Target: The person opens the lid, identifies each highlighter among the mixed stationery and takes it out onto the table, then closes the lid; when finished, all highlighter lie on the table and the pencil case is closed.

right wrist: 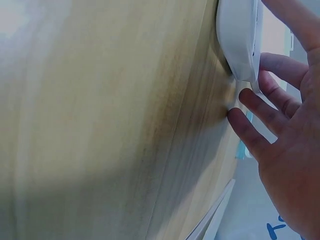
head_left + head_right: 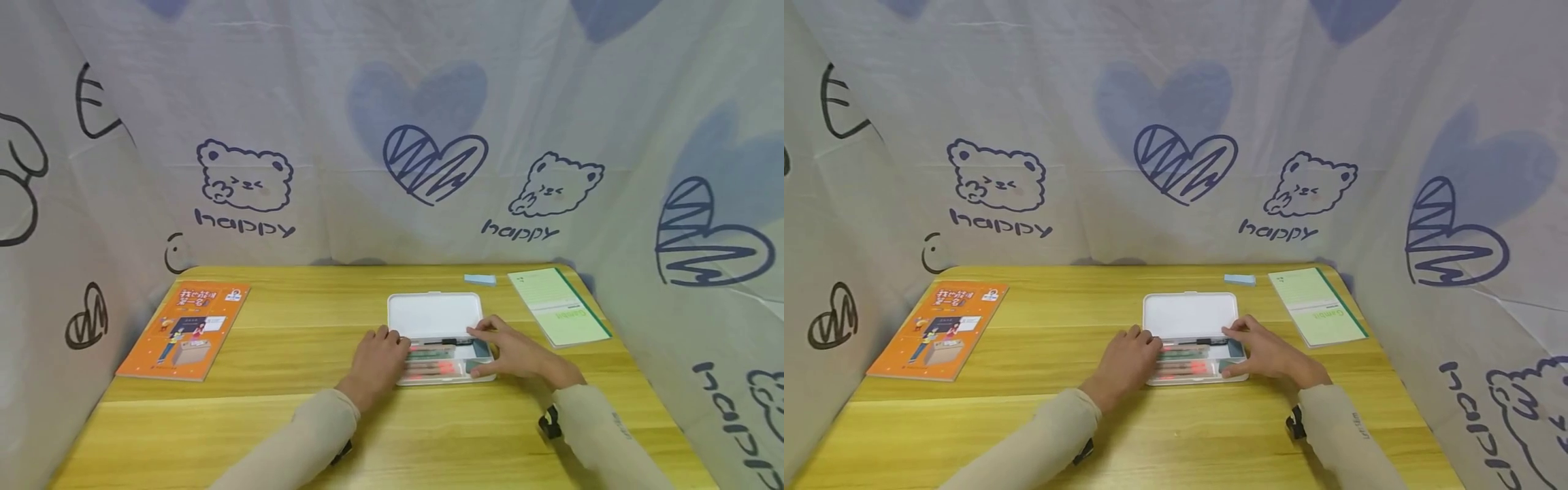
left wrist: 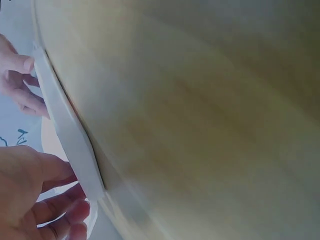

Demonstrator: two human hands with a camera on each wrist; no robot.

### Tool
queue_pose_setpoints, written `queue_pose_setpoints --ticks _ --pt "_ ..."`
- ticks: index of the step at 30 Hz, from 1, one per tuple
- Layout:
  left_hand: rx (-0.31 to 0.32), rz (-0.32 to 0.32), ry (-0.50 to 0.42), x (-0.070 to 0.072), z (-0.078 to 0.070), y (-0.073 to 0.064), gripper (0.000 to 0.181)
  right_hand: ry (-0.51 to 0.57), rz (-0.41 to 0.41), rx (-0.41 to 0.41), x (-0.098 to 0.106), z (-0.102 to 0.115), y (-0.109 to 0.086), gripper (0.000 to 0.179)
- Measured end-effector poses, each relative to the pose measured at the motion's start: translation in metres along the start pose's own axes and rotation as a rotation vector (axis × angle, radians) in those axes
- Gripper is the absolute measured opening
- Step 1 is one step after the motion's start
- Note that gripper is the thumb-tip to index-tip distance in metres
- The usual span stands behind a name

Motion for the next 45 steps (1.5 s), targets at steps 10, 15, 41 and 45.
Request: queue_pose_setpoints --ticks 10,15,41,45 --pt "0.077 0.022 -0.055 -0.004 -0.003 0.007 0.017 0.013 -0.004 0.02 -0.001 0.0 0.001 0.099" --pt "0.131 0.087 -0.041 -0.004 -0.006 0.01 0.015 0.014 0.001 0.0 -0.001 -0.001 0.0 0.1" --pt "0.186 0.111 -0.228 -0.004 -0.023 0.016 0.014 0.019 0.007 -0.018 -0.001 0.001 -0.001 0.1" --pt "0.175 0.103 -0.268 -0.006 -0.025 0.017 0.013 0.037 0.002 -0.025 -0.001 -0.001 -0.001 0.1"
Point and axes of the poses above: each hand's wrist, its own y-axis towards the middle knuckle, its own x-axis out of the back of the hand, z = x × y, the point moved 2 cm from there along y, towards the middle knuckle, and after that the axes turned 12 degrees about x, right-handed, at the moved point
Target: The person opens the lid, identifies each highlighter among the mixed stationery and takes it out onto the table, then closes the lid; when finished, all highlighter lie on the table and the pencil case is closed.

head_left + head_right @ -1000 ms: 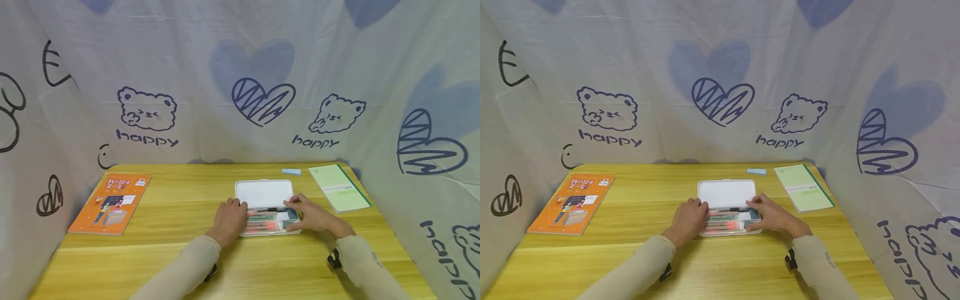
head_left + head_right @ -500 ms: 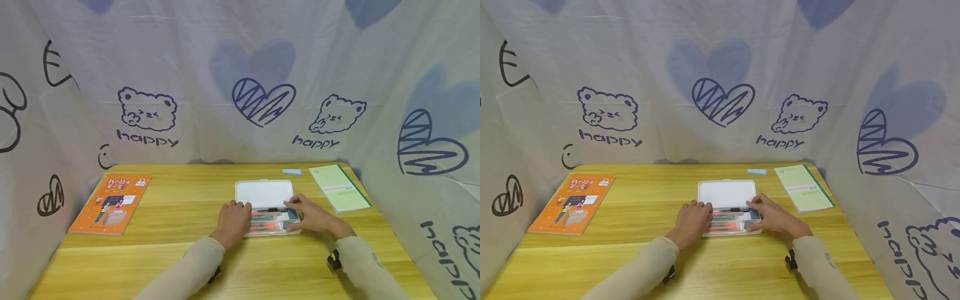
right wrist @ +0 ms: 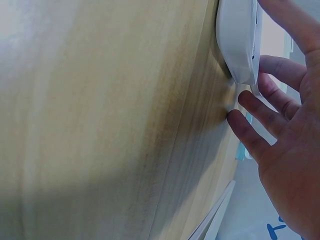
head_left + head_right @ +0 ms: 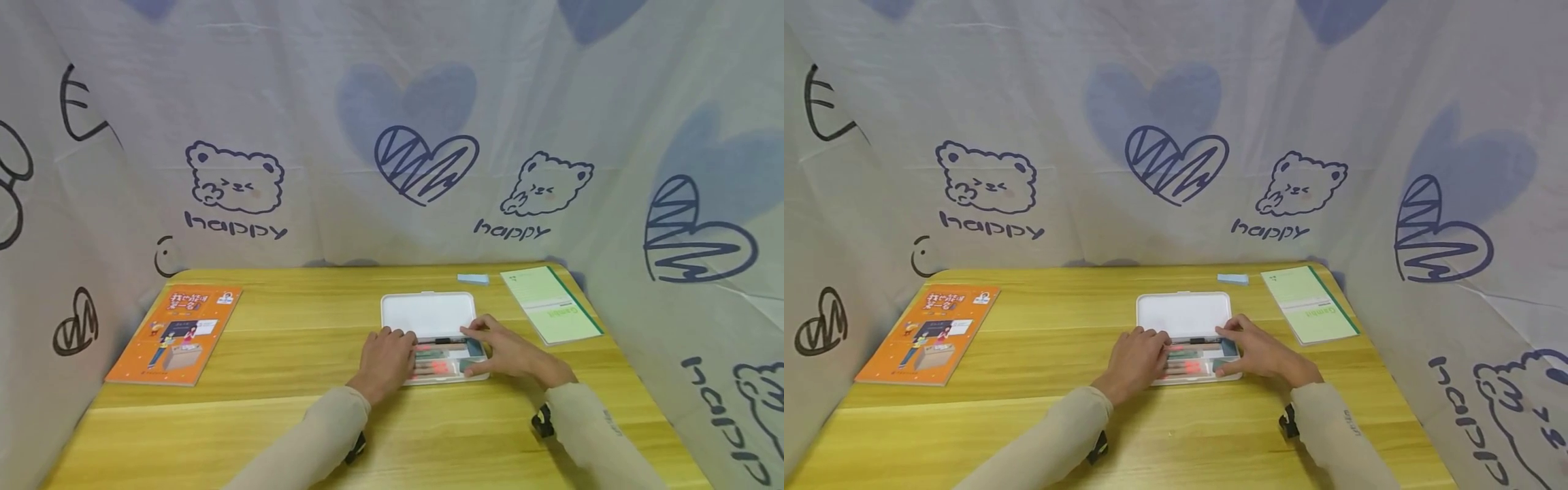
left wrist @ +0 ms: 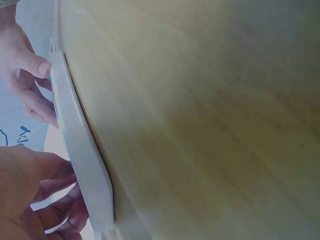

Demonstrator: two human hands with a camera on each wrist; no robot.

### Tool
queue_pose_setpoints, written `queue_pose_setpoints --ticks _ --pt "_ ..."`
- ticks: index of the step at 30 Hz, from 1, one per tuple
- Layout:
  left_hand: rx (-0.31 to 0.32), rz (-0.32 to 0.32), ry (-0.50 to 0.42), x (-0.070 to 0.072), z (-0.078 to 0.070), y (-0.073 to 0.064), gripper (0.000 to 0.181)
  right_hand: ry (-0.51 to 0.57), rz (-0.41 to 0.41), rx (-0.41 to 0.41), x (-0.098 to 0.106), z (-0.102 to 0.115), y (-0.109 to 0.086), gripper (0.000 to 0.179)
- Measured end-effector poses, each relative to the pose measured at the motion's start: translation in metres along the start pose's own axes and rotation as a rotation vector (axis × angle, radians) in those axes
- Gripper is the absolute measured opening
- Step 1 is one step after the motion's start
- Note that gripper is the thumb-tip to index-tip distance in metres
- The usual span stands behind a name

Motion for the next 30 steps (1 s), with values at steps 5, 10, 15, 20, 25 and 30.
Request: queue_pose_setpoints --ticks 5,10,15,20,25,30 --pt "-0.03 -0.005 -0.043 -0.001 0.002 0.002 0.015 0.0 -0.001 0.0 0.001 0.0 0.0 0.099" --pt "-0.037 -0.033 -0.08 -0.002 0.003 0.003 0.014 -0.003 -0.004 0.002 0.001 0.001 -0.001 0.099" --pt "-0.044 -0.089 -0.092 -0.001 0.003 0.006 0.012 -0.012 -0.004 0.011 0.001 0.001 0.0 0.098" --pt "-0.064 -0.127 -0.07 0.004 0.014 0.006 0.012 0.004 -0.003 0.012 0.0 0.003 0.003 0.098" --pt "-0.065 -0.151 -0.115 0.019 0.043 0.004 0.01 -0.006 0.003 0.01 0.001 0.004 0.004 0.099" --pt "-0.063 -0.205 -0.167 0.038 0.09 0.0 0.008 -0.024 0.006 0.007 0.001 0.004 0.002 0.1"
Point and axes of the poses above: each hand's wrist, its own y-axis towards the middle knuckle, its own x-axis out of the back of the hand, z = x × y, the point moved 2 cm from there along y, towards the middle knuckle, and after that the axes turned 12 degrees about x, right-handed, at the moved point
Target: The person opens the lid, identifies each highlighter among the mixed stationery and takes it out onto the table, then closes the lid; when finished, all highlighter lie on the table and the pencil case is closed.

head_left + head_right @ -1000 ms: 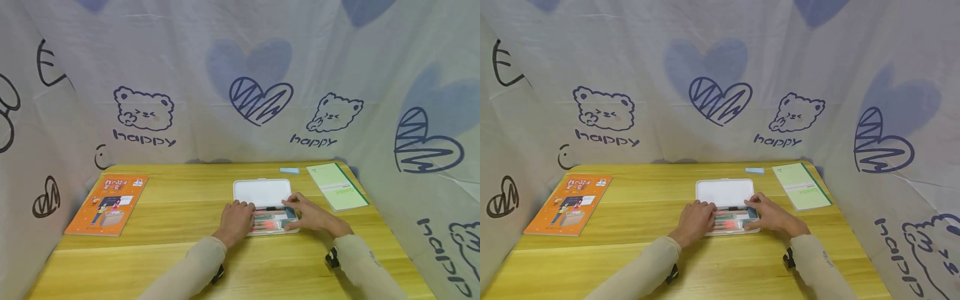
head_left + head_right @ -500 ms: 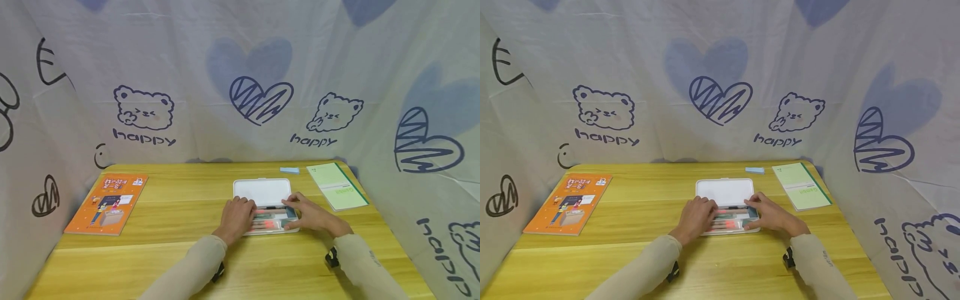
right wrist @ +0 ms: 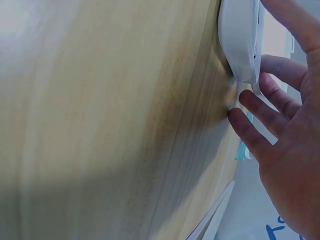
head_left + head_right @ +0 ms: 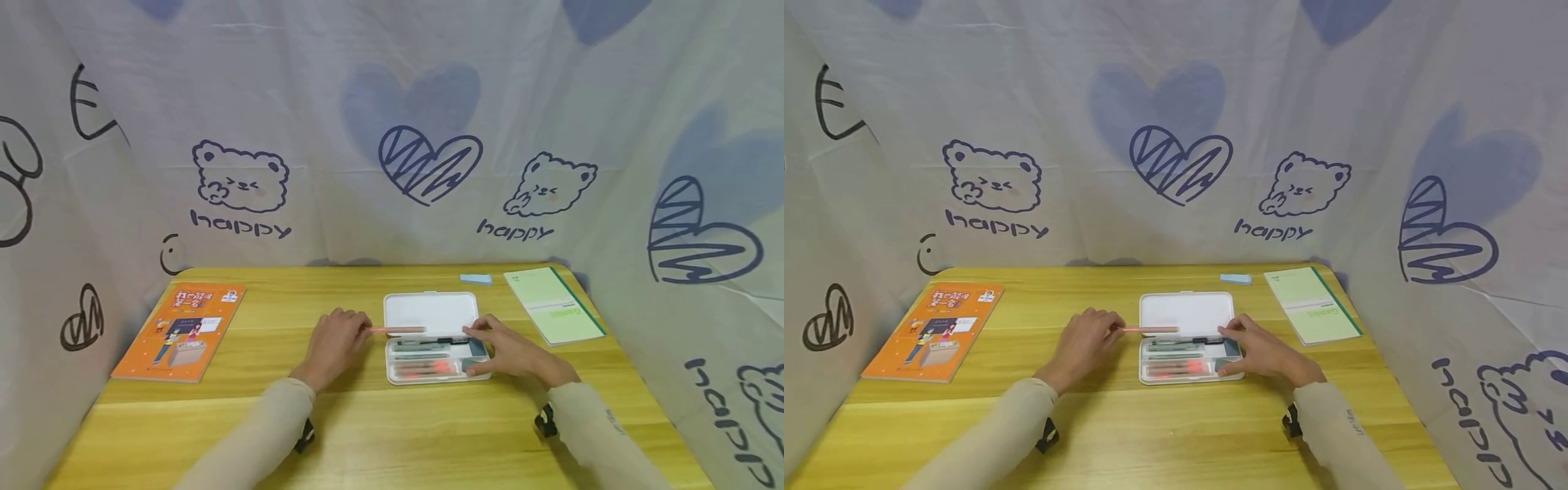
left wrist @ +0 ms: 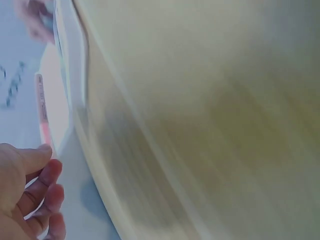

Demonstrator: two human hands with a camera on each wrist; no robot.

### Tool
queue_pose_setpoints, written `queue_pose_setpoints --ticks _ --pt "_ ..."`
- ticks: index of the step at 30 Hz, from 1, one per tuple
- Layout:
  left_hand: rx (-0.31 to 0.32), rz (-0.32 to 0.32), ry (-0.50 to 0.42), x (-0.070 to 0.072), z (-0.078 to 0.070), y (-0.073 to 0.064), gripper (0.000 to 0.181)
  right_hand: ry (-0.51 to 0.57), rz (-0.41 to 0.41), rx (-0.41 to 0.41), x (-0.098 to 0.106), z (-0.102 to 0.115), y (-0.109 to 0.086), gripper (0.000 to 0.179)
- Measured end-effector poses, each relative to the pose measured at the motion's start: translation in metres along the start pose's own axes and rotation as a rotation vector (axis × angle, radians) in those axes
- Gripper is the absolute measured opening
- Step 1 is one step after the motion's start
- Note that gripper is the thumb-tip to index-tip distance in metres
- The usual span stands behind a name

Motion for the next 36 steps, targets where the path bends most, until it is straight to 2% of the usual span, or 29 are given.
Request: queue_pose_setpoints --ticks 3,7,10,14,24,36 --pt "0.037 0.016 -0.025 0.015 0.031 -0.002 0.009 -0.003 0.002 0.007 0.0 -0.001 0.0 0.1" --pt "0.125 0.091 -0.037 0.03 0.068 -0.005 0.009 -0.009 -0.001 0.026 0.0 -0.002 0.0 0.101" --pt "0.168 0.126 -0.036 0.036 0.089 -0.005 0.009 -0.023 -0.005 0.027 -0.001 -0.003 -0.001 0.101" --pt "0.193 0.147 -0.026 0.037 0.107 -0.004 0.009 -0.028 -0.003 0.029 -0.001 -0.004 -0.002 0.099" --pt "0.18 0.199 0.031 0.031 0.136 0.006 0.009 -0.014 -0.004 0.05 0.001 0.0 -0.001 0.1" --pt "0.163 0.219 0.044 0.029 0.137 0.009 0.012 -0.019 0.004 0.014 0.001 0.001 -0.003 0.105"
Point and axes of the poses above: each hand's wrist, its own y-axis towards the middle knuckle, its own x-axis out of the back of the hand, z = x × y, the point moved 2 cm from there along y, towards the middle knuckle, and after that the axes turned 12 degrees about x, right-handed, at the moved point
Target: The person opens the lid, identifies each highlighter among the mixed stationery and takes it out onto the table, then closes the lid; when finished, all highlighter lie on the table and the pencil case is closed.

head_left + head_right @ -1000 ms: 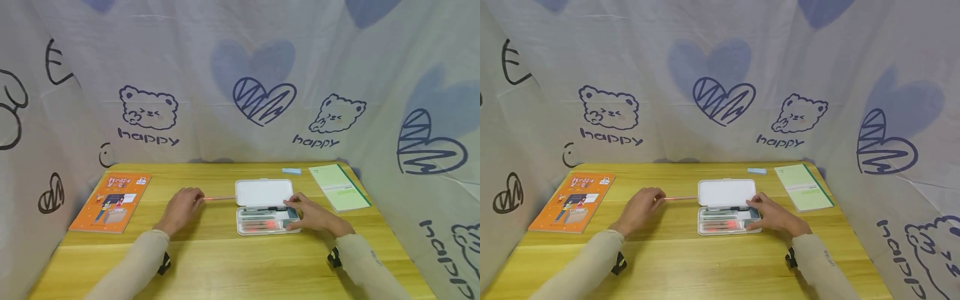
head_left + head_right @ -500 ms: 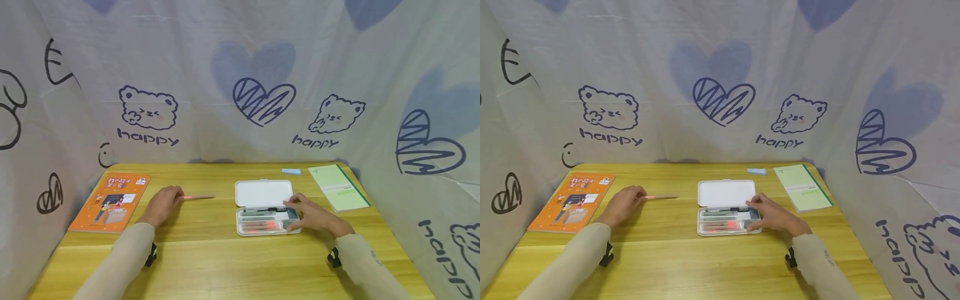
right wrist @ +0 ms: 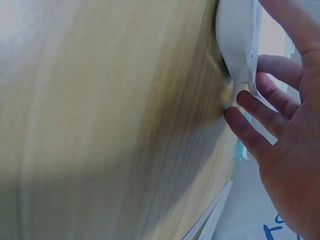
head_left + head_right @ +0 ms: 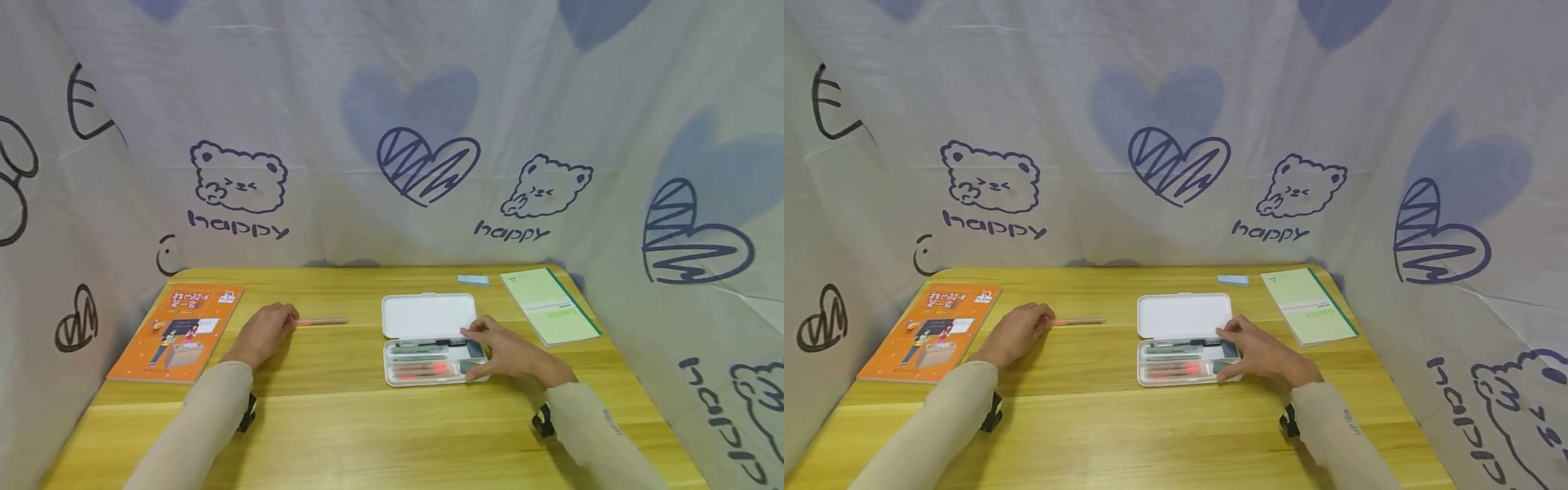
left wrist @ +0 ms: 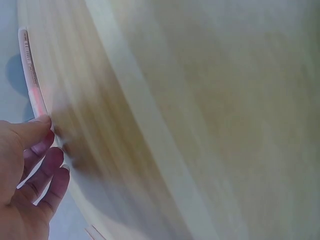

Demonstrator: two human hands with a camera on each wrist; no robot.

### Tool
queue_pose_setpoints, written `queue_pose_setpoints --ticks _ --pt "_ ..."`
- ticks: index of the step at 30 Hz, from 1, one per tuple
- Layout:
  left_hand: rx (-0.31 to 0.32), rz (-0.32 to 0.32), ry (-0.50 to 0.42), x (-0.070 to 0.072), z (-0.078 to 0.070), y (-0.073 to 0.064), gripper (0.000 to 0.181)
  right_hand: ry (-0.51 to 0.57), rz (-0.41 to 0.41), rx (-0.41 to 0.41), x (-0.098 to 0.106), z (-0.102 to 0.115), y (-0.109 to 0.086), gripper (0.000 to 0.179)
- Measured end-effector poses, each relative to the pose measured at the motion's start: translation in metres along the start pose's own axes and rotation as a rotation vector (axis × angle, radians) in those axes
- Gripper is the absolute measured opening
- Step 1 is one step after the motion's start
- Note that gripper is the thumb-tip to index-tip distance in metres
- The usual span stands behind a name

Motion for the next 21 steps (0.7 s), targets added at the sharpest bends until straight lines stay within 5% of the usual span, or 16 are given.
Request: queue_pose_setpoints --ticks 21 --pt "-0.004 -0.003 -0.003 -0.0004 0.0035 0.001 0.013 -0.022 -0.011 -0.01 -0.0041 -0.0024 -0.0002 0.109"
Point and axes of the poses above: each hand's wrist, its own y-axis towards the middle knuckle, its own x-axis out of the back of the hand, z = x × y, the point moved 2 cm from there along y, towards the middle knuckle, and after that the axes turned 12 degrees about x, right-handed, at the moved point
